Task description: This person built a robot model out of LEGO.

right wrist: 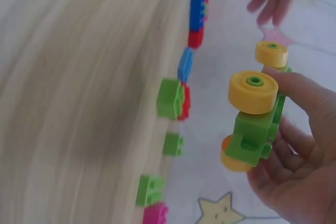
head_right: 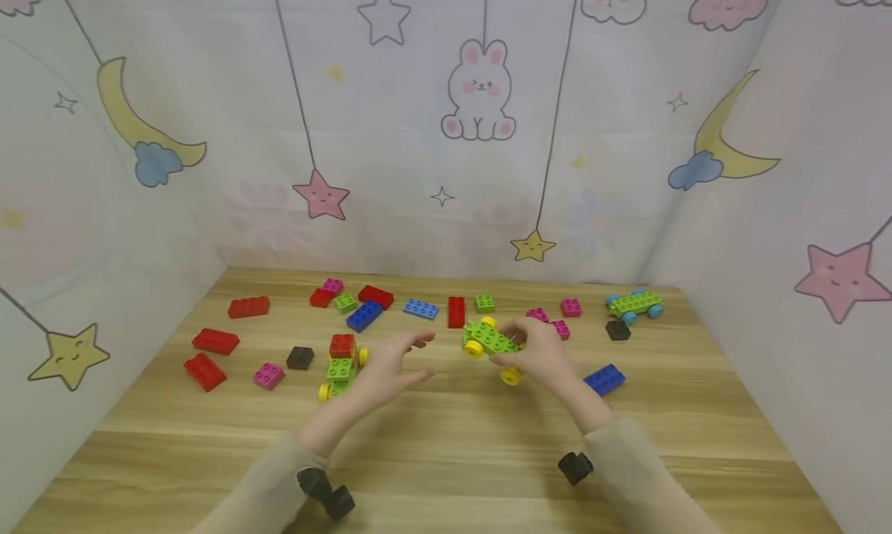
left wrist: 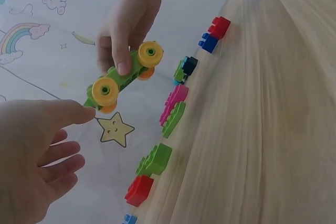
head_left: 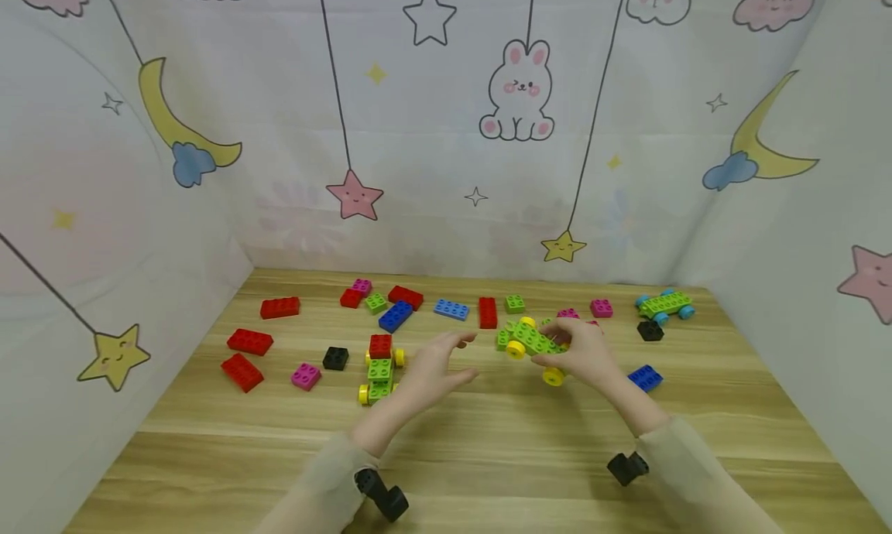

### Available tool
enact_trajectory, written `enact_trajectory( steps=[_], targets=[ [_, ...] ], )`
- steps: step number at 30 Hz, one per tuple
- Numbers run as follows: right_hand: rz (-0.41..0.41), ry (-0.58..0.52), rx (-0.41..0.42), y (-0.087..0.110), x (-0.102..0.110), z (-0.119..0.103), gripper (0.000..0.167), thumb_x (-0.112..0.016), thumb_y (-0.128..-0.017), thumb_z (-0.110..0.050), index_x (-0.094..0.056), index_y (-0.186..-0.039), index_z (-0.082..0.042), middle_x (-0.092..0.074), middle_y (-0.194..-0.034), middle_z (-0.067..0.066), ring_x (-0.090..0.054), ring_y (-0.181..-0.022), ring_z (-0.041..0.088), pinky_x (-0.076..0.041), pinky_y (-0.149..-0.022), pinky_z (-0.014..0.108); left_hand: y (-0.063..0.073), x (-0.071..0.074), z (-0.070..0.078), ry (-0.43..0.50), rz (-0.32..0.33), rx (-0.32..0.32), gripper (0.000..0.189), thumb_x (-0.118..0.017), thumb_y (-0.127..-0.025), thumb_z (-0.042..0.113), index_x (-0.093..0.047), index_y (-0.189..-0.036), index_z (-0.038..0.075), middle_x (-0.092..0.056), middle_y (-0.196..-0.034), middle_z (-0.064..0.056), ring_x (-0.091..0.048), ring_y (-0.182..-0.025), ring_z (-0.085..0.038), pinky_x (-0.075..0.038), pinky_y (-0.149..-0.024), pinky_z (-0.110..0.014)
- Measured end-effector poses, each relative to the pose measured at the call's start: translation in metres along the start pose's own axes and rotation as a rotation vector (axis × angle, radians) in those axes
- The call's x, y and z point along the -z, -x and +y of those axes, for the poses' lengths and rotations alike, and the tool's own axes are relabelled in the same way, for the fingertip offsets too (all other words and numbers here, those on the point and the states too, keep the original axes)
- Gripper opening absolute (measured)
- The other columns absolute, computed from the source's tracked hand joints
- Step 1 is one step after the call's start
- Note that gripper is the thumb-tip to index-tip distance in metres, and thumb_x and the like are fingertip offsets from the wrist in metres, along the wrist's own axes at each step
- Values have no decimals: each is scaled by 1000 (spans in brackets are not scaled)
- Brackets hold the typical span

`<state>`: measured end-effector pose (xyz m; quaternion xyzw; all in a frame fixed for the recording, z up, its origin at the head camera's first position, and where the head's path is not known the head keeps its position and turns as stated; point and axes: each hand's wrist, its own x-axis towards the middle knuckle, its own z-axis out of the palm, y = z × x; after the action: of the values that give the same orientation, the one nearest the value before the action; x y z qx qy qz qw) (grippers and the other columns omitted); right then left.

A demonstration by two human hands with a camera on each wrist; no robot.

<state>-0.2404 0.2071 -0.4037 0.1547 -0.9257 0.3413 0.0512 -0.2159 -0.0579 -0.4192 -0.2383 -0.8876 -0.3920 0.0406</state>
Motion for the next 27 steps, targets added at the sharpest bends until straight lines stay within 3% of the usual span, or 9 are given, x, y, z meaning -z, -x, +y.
enact_trajectory(
  steps=[6,12,27],
  targets=[
    [-36,-38,-6,4,-22,-11,36,-84,-75,-16,-70,-105,-1,-70,-94,9,-61,-82,18,-52,-72,29,-5,-13,5,30,-31,50,57,-75,-86,14,-52,-137,0,-58,-134,-16,-59,-116,-31,-51,-96,-46],
    [-82,-26,-64,9,-37,-15,37,-86,-73,-19,-69,-101,-2,-68,-92,7,-59,-81,16,-52,-71,30,-6,-25,5,53,-57,71,56,-76,-86,17,-53,-135,0,-59,-131,-16,-59,-115,-31,-52,-95,-43],
    [-138,-90,-177,14,-50,-17,39,-89,-68,-17,-66,-95,-3,-64,-88,5,-55,-77,15,-49,-66,26,-2,-36,-3,57,-80,89,49,-77,-84,14,-59,-128,0,-62,-125,-15,-61,-111,-31,-53,-92,-42]
  ],
)
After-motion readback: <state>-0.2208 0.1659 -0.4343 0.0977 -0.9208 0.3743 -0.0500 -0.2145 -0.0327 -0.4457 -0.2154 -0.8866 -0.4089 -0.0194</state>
